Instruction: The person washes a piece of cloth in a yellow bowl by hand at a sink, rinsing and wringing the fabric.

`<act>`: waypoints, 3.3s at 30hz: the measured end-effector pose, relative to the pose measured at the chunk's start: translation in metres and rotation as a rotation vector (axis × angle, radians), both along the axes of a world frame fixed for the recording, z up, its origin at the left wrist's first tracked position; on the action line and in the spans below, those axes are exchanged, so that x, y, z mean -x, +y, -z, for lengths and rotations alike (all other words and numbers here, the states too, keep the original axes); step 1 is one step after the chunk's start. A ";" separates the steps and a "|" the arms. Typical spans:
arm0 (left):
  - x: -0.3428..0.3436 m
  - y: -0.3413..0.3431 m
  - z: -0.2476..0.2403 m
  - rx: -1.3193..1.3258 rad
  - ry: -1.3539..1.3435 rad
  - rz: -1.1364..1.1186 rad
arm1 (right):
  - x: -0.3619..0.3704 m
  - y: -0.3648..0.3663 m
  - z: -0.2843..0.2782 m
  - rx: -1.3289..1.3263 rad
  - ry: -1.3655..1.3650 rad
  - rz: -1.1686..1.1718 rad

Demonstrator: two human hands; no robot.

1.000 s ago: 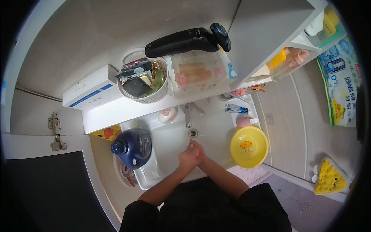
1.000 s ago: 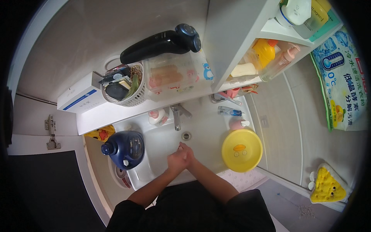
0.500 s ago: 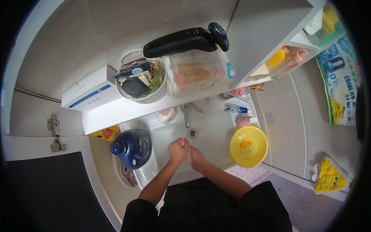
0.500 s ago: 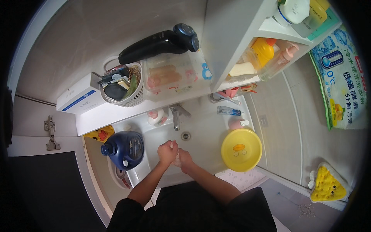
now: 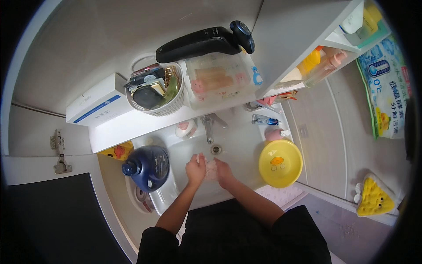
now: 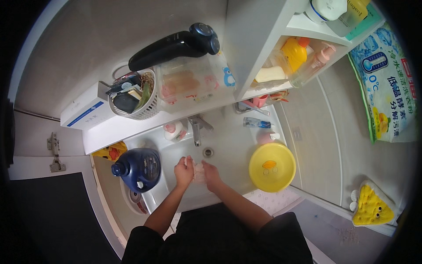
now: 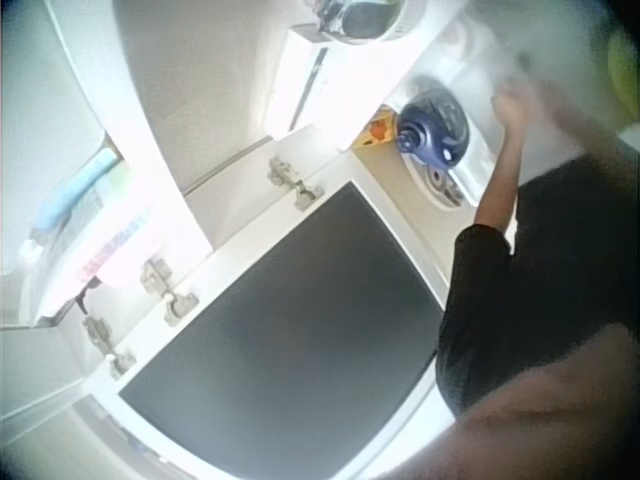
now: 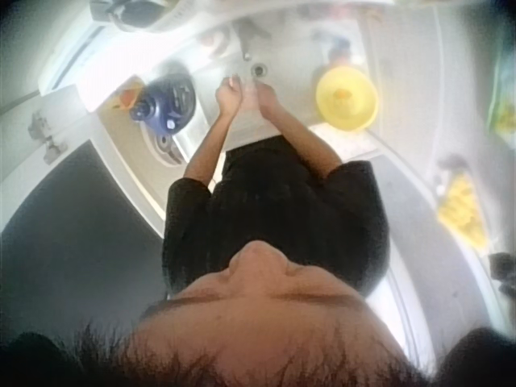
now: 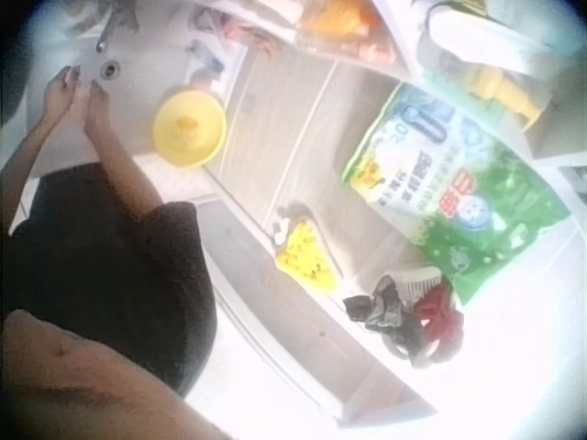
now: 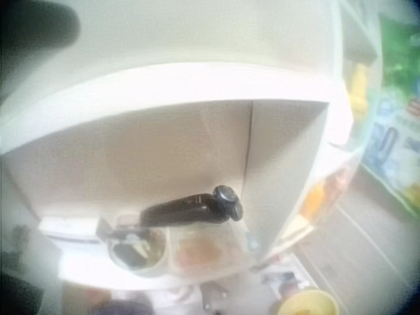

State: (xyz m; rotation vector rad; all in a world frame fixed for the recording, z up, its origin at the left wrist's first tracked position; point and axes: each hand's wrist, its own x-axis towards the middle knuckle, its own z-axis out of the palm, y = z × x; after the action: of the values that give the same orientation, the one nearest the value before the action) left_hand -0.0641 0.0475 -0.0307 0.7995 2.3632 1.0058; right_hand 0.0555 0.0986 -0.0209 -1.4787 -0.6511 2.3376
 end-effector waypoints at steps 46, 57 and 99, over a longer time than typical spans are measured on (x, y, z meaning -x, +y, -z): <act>-0.002 -0.029 -0.002 -0.250 -1.073 -0.196 | -0.026 0.027 0.013 -0.165 -0.031 0.143; -0.007 -0.019 -0.027 0.034 -1.233 0.063 | -0.022 0.016 -0.004 -1.129 -0.031 -0.408; -0.028 0.008 -0.029 -0.171 0.222 0.135 | 0.007 -0.003 0.008 -0.020 0.010 0.009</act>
State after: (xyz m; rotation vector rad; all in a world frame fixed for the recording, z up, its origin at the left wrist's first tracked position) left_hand -0.0357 0.0552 -0.0020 1.1735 2.3876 1.1238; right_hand 0.0483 0.0956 -0.0289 -1.4573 -0.6625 2.3232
